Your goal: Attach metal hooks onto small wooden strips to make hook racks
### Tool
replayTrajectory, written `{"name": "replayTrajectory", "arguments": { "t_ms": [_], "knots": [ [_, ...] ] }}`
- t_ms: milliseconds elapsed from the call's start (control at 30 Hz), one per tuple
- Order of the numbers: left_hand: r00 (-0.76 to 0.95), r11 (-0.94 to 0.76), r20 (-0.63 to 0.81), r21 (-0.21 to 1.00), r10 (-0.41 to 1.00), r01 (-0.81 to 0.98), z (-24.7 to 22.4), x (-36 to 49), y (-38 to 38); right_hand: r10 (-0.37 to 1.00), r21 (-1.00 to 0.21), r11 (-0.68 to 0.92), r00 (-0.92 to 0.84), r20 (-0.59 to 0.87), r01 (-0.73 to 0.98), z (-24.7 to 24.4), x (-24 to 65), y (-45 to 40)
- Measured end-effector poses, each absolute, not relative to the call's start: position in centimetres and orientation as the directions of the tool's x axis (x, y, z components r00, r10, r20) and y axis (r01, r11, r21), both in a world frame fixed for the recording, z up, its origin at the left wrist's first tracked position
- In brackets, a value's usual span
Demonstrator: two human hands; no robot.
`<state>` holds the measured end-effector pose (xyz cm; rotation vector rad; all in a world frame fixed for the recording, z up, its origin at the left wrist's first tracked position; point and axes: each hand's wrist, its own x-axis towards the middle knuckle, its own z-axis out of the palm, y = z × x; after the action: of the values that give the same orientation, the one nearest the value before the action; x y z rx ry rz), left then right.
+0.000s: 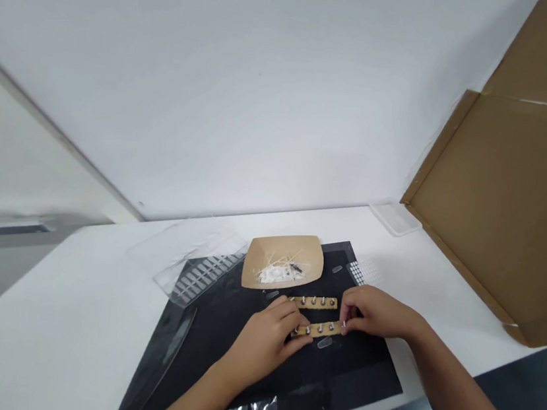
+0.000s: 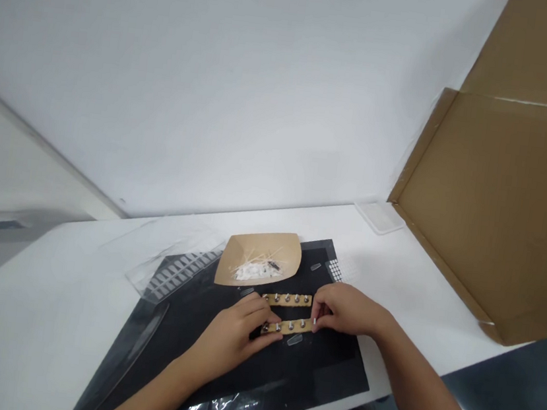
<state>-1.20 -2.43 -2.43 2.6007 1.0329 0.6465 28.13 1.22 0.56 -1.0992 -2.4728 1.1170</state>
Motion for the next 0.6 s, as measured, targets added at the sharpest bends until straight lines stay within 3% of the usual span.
{"name": "replayTrajectory", "arguments": {
  "t_ms": [267,467,600],
  "knots": [
    [0.632,-0.7,0.31,0.404,0.71,0.589,-2.3,-1.2,-2.4,0.705,-0.711,0.445,-0.703,-0.097,0.545,-0.1,28.2,1.4],
    [0.65,-0.717,0.312,0.391,0.693,0.578,-2.5,-1.3,-2.2,0.693,-0.821,0.321,-0.708,-0.136,0.472,-0.5,29.2,1.9],
    [0.667,-0.729,0.306,0.381,0.68,0.568,-2.4,-1.3,-1.9,0.773,-0.815,0.327,-0.632,-0.06,0.478,0.4,30.7,2.5]
  ]
}}
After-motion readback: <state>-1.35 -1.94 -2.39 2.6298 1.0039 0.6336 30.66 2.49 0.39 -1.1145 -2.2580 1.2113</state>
